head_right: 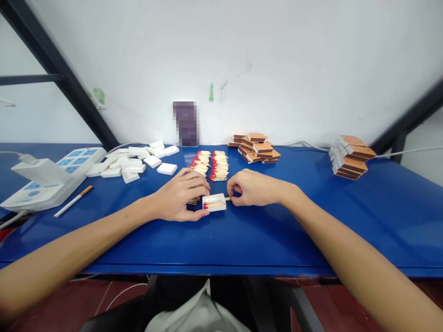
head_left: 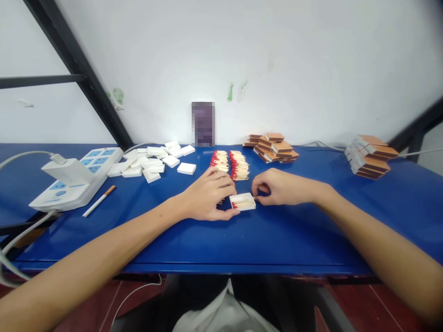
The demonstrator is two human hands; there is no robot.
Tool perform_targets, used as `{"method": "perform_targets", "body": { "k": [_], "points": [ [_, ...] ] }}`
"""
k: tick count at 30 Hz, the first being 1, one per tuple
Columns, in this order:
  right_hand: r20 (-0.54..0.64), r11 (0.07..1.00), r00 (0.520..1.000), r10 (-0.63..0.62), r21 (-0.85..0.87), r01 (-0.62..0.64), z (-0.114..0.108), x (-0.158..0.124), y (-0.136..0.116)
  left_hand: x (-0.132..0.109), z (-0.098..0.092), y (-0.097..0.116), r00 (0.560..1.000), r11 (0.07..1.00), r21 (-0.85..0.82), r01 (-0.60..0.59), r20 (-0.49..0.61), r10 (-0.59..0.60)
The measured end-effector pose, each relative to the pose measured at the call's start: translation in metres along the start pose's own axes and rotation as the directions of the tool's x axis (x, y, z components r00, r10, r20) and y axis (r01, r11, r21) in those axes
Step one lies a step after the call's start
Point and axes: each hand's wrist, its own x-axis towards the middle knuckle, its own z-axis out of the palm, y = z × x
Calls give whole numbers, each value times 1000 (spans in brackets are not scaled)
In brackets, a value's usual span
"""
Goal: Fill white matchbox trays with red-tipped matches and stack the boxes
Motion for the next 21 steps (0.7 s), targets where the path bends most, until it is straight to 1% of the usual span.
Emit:
{"method": "perform_targets", "body": {
  "k": [7, 12, 14, 18, 21],
  "points": [
    [-35, 996, 999, 38, -75, -41, -2, -3, 0, 0, 0, 0, 1000, 1000, -17, 8, 21, -8],
    [-128, 995, 992, 23, -93, -35, -10, -8, 0, 0, 1, -1, 1000, 1000, -5, 12, 25, -12],
    [-144, 998, 990, 4, -61, -13, -10, -8, -4, 0, 1, -1, 999, 1000, 8, 22, 23, -22],
    [-112, 997, 991, -70, 33, 74, -4, -6, -17, 0, 2, -1, 999, 999, 26, 25, 25, -26],
    [-125, 993, 985, -115, 18, 118, 3, -2, -25, 0, 3, -2, 999, 1000, 27, 8, 31, -9]
  ]
}}
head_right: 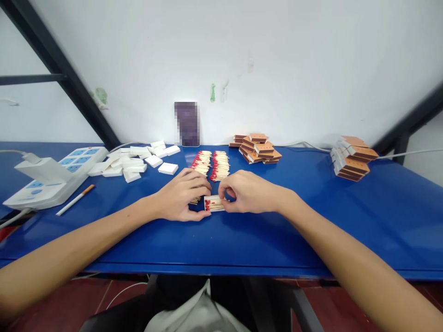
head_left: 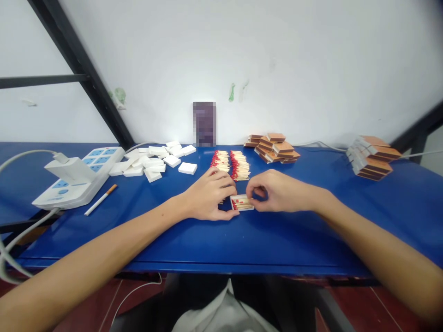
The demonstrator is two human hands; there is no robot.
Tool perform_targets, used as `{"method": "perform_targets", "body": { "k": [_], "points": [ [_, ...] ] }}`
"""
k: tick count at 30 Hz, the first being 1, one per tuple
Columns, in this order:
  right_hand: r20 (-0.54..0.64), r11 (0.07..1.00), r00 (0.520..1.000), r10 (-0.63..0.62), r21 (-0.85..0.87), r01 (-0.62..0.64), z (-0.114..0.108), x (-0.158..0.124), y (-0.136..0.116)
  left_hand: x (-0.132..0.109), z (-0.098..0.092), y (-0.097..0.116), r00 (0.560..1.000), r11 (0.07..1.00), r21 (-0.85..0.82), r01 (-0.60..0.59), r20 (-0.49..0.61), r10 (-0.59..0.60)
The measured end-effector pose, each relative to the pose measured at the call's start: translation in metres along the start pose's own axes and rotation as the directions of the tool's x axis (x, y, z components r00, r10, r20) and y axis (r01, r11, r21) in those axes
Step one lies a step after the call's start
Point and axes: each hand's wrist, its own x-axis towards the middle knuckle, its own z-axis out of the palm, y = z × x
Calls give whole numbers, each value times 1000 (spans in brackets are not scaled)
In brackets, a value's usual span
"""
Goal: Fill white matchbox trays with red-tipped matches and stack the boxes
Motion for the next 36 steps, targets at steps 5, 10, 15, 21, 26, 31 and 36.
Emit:
{"method": "perform_targets", "body": {
  "k": [5, 10, 15, 21, 26, 31, 36],
  "points": [
    [8, 1000, 1000, -12, -20, 12, 7, 3, -1, -1, 1, 0, 1000, 1000, -14, -19, -3, 19],
    [5, 1000, 1000, -5, -16, 5, 9, 5, -1, -1, 2, 0, 1000, 999, -28, -28, -5, 28],
    [11, 1000, 1000, 10, -7, -10, 10, 6, -4, -1, 1, -1, 999, 998, -34, -43, 14, 43],
    [35, 997, 999, -3, 74, 1, 11, 6, -2, -1, 0, -1, 999, 997, -65, -40, 9, 40],
    [17, 994, 1000, -26, 103, 24, 12, 6, -2, -1, 0, -1, 999, 997, -67, -42, 21, 43],
    [-1, 996, 1000, -11, 86, 11, 15, 6, -3, 0, 0, 0, 999, 997, -52, -49, 14, 50],
    [-2, 998, 1000, 12, 69, -12, 16, 8, -2, 0, 0, 0, 998, 998, -30, -59, 13, 60]
  ]
}}
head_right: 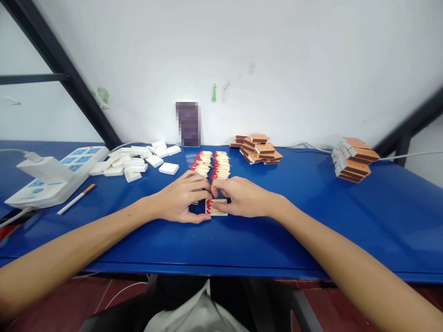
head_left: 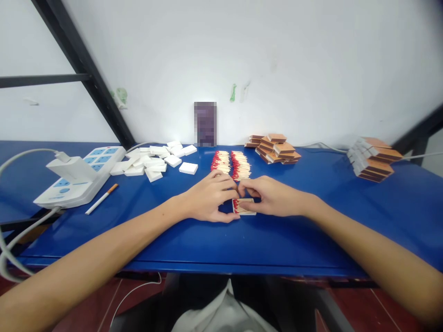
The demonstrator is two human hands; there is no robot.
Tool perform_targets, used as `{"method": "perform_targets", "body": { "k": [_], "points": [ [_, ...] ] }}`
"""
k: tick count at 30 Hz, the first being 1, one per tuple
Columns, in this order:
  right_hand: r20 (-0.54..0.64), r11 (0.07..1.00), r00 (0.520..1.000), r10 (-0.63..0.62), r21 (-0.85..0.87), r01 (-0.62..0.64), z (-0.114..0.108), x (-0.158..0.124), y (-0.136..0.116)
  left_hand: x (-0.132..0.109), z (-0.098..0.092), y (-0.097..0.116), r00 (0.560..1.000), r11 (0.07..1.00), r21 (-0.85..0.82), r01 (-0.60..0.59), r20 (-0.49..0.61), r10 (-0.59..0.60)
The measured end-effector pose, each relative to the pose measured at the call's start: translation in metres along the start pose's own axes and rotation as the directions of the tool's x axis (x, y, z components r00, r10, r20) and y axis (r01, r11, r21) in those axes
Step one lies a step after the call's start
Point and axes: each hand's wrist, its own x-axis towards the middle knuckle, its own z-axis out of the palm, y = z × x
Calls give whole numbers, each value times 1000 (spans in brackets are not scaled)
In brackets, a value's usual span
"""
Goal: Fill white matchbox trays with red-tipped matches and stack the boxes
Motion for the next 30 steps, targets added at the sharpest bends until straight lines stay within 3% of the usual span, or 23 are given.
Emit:
{"method": "perform_targets", "body": {
  "k": [30],
  "points": [
    [53, 999, 999, 6, -38, -4, -4, -3, 3, 0, 0, 0, 1000, 1000, -18, -9, 0, 9]
  ]
}}
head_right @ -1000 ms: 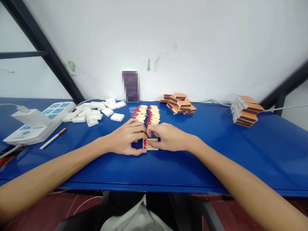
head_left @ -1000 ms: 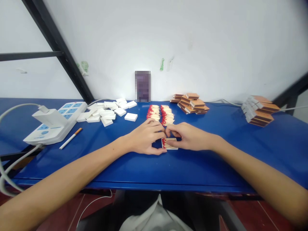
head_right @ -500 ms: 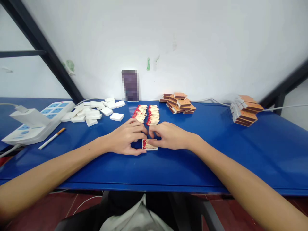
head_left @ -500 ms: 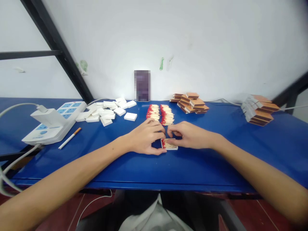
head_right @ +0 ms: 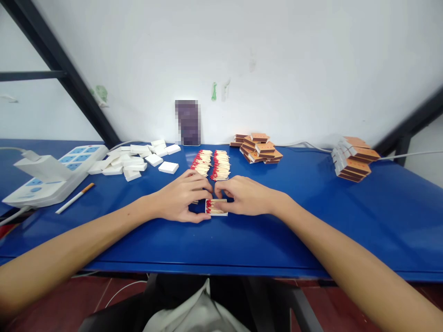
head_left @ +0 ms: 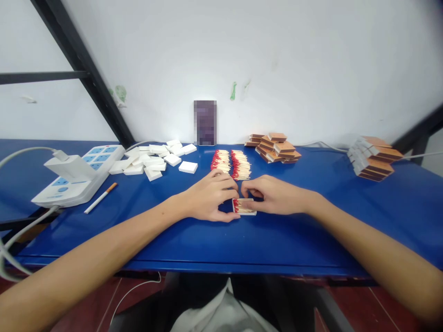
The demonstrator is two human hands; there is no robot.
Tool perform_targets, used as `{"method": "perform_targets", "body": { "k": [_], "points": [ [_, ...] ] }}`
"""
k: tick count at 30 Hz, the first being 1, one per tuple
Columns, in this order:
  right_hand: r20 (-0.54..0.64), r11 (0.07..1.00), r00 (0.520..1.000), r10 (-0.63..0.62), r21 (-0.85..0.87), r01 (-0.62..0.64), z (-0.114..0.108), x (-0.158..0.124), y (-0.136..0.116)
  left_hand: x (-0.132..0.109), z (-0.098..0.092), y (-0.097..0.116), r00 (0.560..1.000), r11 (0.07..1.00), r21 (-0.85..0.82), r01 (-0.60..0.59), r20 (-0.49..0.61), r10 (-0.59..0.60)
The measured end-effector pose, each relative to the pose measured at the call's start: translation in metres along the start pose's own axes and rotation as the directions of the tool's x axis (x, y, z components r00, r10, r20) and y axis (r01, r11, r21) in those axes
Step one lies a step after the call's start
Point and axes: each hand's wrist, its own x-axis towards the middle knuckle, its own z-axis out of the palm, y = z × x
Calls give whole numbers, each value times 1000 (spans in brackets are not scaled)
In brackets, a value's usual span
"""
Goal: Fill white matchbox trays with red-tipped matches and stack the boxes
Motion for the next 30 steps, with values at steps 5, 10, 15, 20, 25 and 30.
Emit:
{"method": "perform_targets", "body": {
  "k": [5, 10, 15, 20, 25, 30],
  "points": [
    [-16, 1000, 1000, -20, -2, 20, 1, 1, 2, 0, 0, -1, 1000, 1000, 20, -9, 6, 9],
    [-15, 1000, 1000, -26, -6, 26, 1, 2, 1, 0, 1, -1, 1000, 1000, 29, -9, 4, 9],
    [-6, 1000, 1000, -14, -27, 13, 0, 0, -1, 0, 0, -1, 1000, 1000, 15, -12, 0, 12],
    [-48, 998, 999, -19, -57, 16, 3, 1, 0, 0, 0, -1, 1000, 1000, 20, -3, 22, 3],
    [-101, 996, 994, -51, -72, 44, 6, 2, 1, 1, -1, 0, 1000, 1000, 16, 6, 24, -6],
    [-102, 997, 994, -39, -63, 33, 4, 2, 2, 0, -1, 1, 1000, 1000, 0, 0, 16, 0]
  ]
}}
